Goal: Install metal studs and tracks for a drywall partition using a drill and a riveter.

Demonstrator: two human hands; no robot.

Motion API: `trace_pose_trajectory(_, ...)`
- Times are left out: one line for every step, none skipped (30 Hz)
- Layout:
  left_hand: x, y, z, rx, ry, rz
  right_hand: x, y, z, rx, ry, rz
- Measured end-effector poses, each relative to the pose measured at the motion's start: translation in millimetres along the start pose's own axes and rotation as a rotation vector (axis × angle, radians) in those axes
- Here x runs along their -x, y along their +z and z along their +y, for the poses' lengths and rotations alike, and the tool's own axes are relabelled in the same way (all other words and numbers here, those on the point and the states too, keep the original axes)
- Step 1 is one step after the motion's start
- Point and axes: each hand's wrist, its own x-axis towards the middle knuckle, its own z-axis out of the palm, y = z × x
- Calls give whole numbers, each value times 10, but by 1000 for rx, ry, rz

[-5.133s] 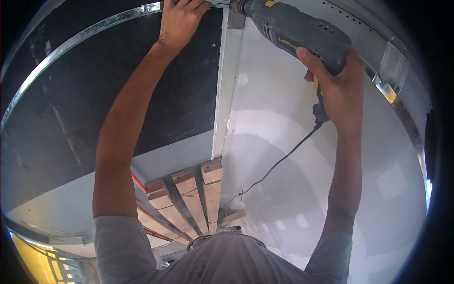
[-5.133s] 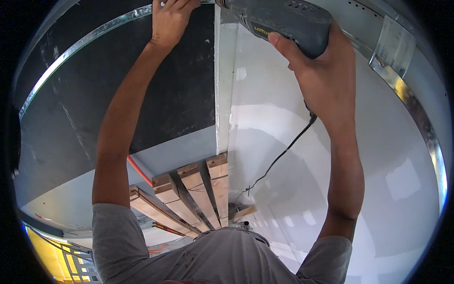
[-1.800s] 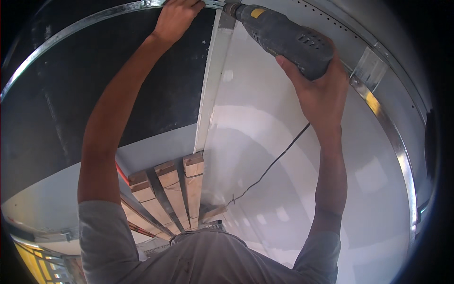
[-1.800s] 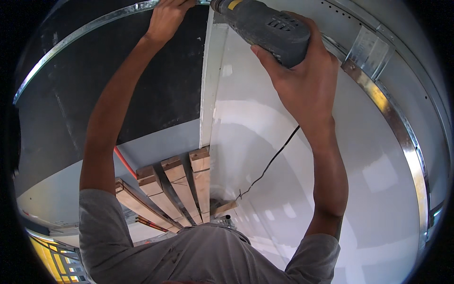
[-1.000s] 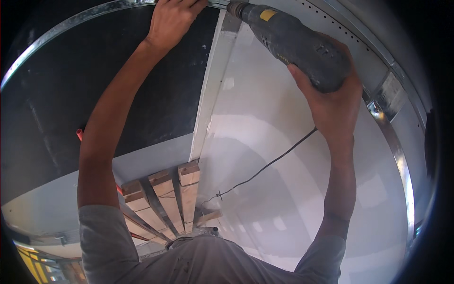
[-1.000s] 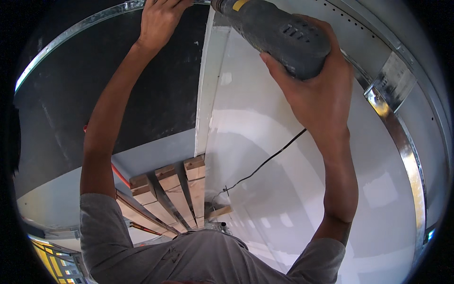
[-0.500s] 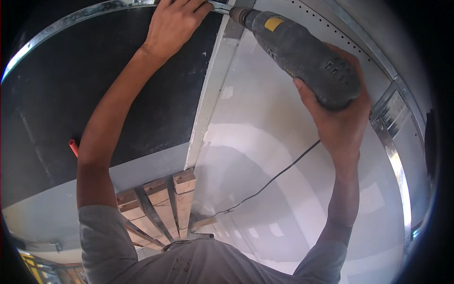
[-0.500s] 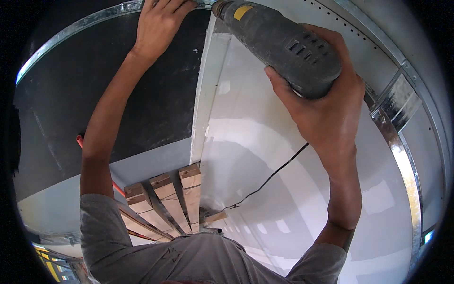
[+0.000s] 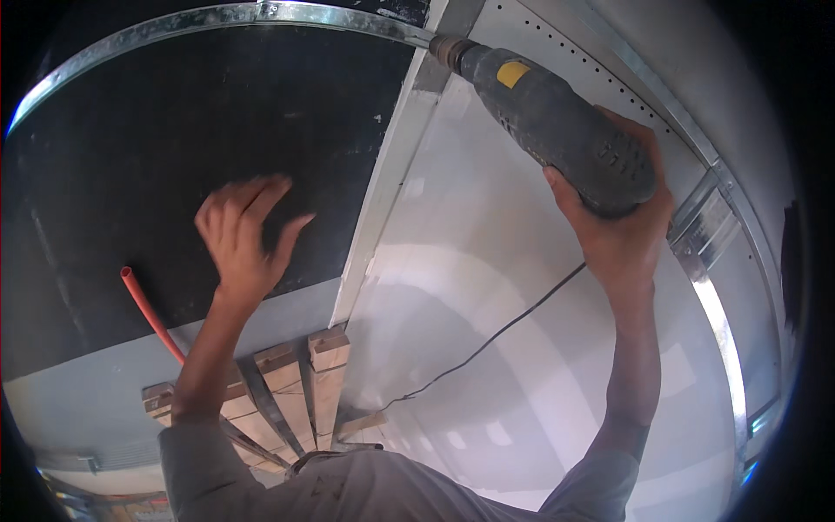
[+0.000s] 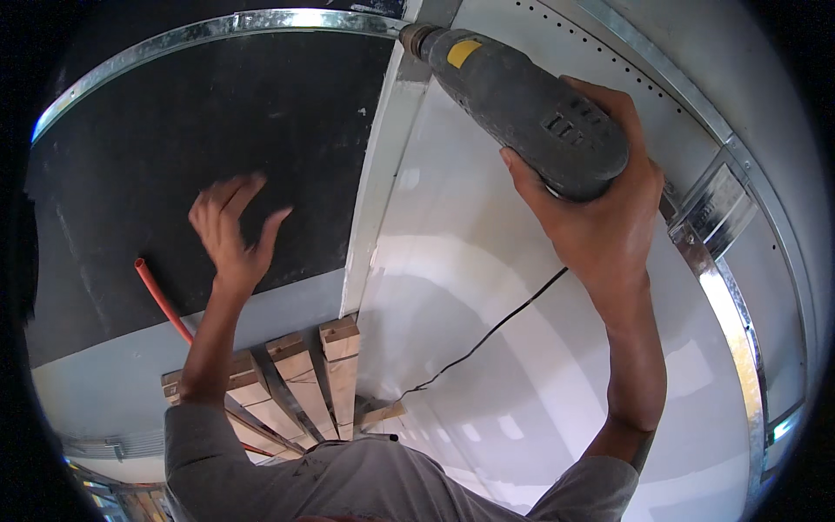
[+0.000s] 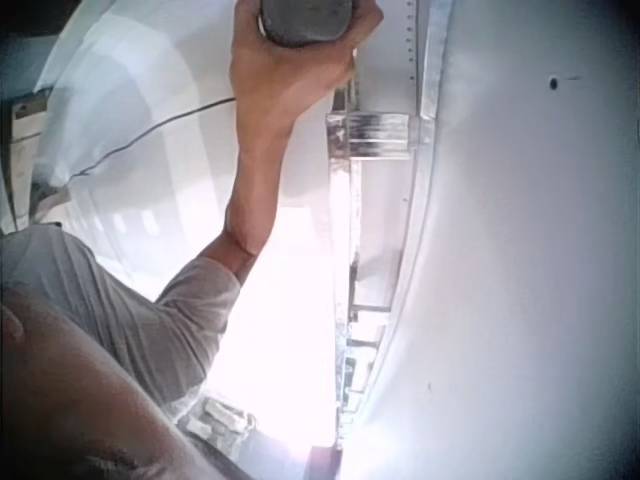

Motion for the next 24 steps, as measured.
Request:
trace_pose_trajectory(142, -119, -67, -16, -25, -34, 1, -1, 3, 1, 7, -13)
trace_pose_trajectory(273, -252, -147, -38, -49, -69, -4, 2, -11, 3, 2, -13)
trace_pose_trajectory(391, -381, -231, -97, -83, -71, -5, 10, -23, 21, 1, -17)
trace_pose_trajectory(498, -481, -309, -155, -117, -72, -1, 1, -42, 46, 3, -23)
trace_pose_trajectory(554, -602, -365, -190, -146, -75, -8, -7, -52, 50, -2, -22)
trace_pose_trajectory(628, -694, -430, -220, -151, -62, -10, -17, -46, 42, 7, -29)
trace_pose_trajectory(698, -794, -483, -251, -155, -46, -17, -40, -63, 34, 14, -35)
trace_pose_trajectory(789, -865, -515, -251, -156, -33, -30, -48, -64, 39, 4, -30)
trace_pose_trajectory(889, -927, -531, -286, -170, -53, -37, -59, -65, 56, -6, -37)
trace_pose_trajectory(965, -974, -560, -325, -184, -72, -48, -43, -79, 68, -18, -42)
trace_pose_trajectory(1020, -996, -573, -328, -185, -62, -54, -24, -90, 70, -27, -37)
trace_pose_trajectory(1064, -1005, -590, -367, -191, -123, -59, -5, -103, 85, -11, -45)
trace_pose_trajectory(1089, -996, -600, -401, -199, -188, -54, -5, -121, 104, 9, -56)
trace_pose_trajectory(1083, -971, -619, -398, -202, -181, -56, -6, -122, 109, 3, -54)
trace_pose_trajectory(1066, -947, -636, -422, -227, -196, -58, -8, -112, 108, 7, -60)
trace_pose_trajectory(1059, -917, -656, -445, -252, -211, -60, -7, -101, 106, 11, -65)
trace_pose_trajectory(1069, -876, -675, -440, -254, -202, -59, -11, -86, 114, 6, -61)
trace_pose_trajectory(1091, -842, -691, -470, -263, -234, -57, -15, -70, 117, -10, -62)
trace_pose_trajectory(1110, -840, -717, -505, -271, -268, -60, -5, -71, 113, -24, -62)
trace_pose_trajectory(1131, -818, -742, -505, -271, -262, -68, 0, -81, 115, -28, -58)
trace_pose_trajectory(1162, -778, -766, -498, -269, -241, -77, 3, -92, 119, -22, -63)
trace_pose_trajectory(1206, -723, -793, -489, -267, -220, -80, 14, -98, 124, -16, -68)
trace_pose_trajectory(1254, -669, -822, -487, -266, -213, -78, 29, -107, 128, -19, -62)
trace_pose_trajectory(1307, -616, -853, -486, -256, -185, -72, 49, -120, 116, 25, -72)
